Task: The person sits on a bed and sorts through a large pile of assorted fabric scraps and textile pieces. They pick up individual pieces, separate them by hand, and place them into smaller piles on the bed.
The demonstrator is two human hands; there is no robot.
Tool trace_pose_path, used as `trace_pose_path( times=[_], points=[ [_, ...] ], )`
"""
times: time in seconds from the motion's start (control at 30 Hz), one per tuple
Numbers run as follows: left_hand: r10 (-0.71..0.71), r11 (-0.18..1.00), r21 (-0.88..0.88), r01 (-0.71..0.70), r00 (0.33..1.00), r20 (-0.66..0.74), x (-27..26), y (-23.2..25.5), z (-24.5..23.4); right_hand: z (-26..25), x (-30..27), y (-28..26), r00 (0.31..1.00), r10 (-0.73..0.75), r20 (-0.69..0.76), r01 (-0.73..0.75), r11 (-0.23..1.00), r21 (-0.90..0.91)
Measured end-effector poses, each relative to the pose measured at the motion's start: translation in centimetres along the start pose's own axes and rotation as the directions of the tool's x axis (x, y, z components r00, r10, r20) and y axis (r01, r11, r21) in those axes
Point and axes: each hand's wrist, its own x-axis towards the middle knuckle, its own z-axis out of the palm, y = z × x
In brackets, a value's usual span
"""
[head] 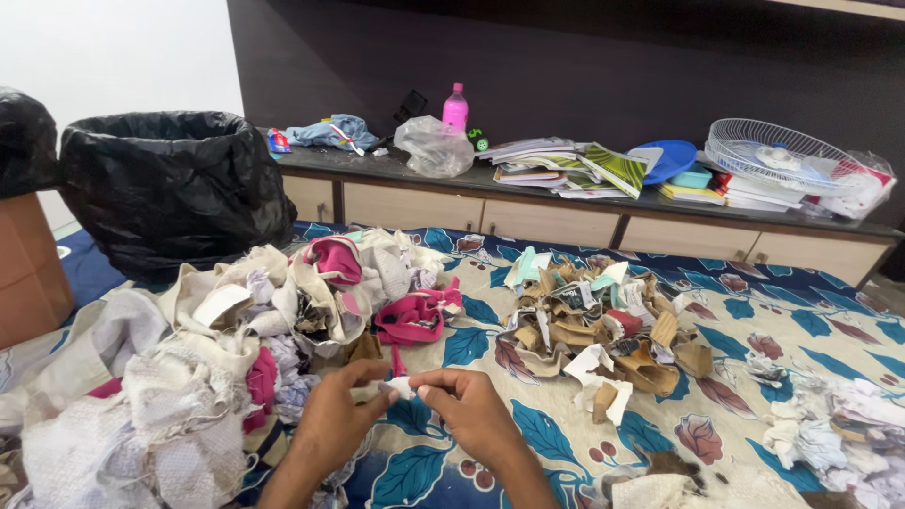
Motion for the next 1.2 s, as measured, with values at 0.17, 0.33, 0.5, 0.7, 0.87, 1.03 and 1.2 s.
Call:
trace_pose_path(
  times=[0.17, 0.33, 0.5, 0.7, 0.87, 1.03, 1.2],
  points=[
    [-0.077, 0.985, -0.145, 0.096, 0.989, 0.129, 0.1, 0.2, -0.4, -0.3, 0.3, 1.3, 0.997, 0.057, 0.046, -0.059, 0.997, 0.041],
    [-0.119, 0.968, -0.216, 0.131, 0.991, 0.069, 0.2, -0.3, -0.5, 0.5, 0.1, 0.1, 0.997, 0.044, 0.062, -0.049, 0.995, 0.085],
    [-0.227, 0.944, -0.248, 0.22, 0.974, 0.001, 0.5, -0.6, -0.1, 0.5, -1.2, -1.5, 0.971, 0.238, 0.011, -0.237, 0.97, -0.048],
    [-0.182, 0.981, 0.041, 0.19, 0.973, -0.145, 1.4, 0.0, 0.0, 0.6, -1.2, -1.8, 0.995, 0.071, 0.066, -0.071, 0.997, -0.01],
    [0.132, 0.945, 0.317, -0.081, 0.981, -0.142, 2.8, 0.7, 0.4, 0.3, -1.1, -1.4, 0.983, 0.181, 0.041, -0.181, 0.983, -0.016],
    [0.323, 0.838, 0.482, -0.255, 0.944, -0.062, 5.0, 1.3, 1.2, 0.0, -1.0, -1.2, 0.977, 0.21, 0.04, -0.21, 0.978, -0.004],
    [0.16, 0.725, 0.664, -0.185, 0.982, 0.099, 6.5, 1.0, 1.3, -0.2, -0.7, -0.6, 0.987, 0.153, 0.053, -0.153, 0.988, -0.002]
  ],
)
